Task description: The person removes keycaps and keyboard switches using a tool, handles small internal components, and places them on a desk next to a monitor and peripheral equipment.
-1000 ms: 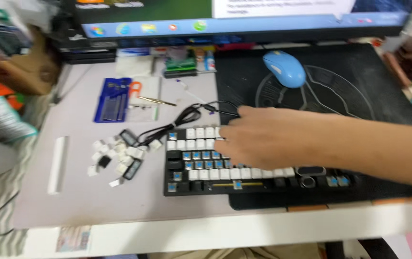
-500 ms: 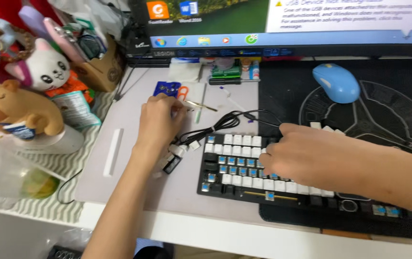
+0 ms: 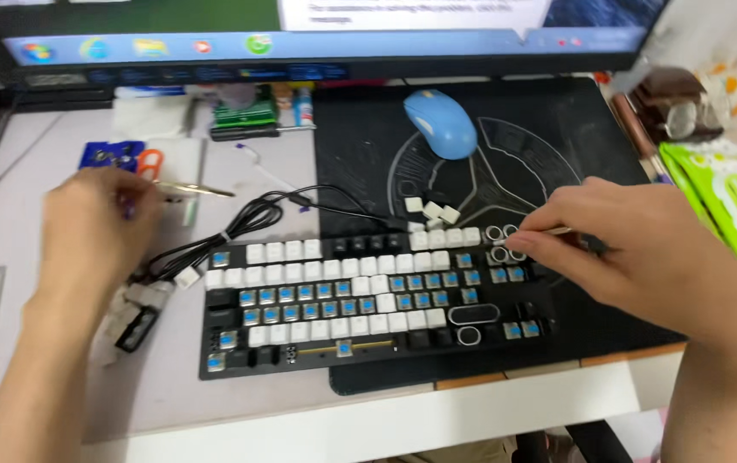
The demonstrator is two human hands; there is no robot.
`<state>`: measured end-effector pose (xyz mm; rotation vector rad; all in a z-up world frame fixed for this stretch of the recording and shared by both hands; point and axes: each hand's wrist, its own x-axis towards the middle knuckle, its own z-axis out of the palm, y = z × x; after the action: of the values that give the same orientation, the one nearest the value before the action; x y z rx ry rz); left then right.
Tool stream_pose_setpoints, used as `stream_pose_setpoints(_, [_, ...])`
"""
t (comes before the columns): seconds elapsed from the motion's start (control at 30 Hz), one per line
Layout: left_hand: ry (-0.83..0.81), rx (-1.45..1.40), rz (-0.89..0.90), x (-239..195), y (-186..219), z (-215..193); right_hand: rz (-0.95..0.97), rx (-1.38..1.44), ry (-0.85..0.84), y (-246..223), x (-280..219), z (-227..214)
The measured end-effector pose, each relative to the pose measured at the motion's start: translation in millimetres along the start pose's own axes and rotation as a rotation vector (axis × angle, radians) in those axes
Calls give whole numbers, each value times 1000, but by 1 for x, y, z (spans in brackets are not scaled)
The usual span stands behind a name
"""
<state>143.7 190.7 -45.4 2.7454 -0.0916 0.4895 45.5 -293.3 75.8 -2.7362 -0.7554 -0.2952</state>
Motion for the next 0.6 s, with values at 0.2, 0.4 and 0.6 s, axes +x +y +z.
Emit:
stream_pose_setpoints(0.2, [-45,-125,-118,-24,79,-53,198,53,-80,28,-25,-8])
stream_pose_setpoints(0.4, [-287,-424,287,-42,179,-35,264,159,-170,37,-37,-16])
stream_pose_setpoints(0.6, [-285,-730,619,-45,264,-5,299,84,10,39,-49,-28])
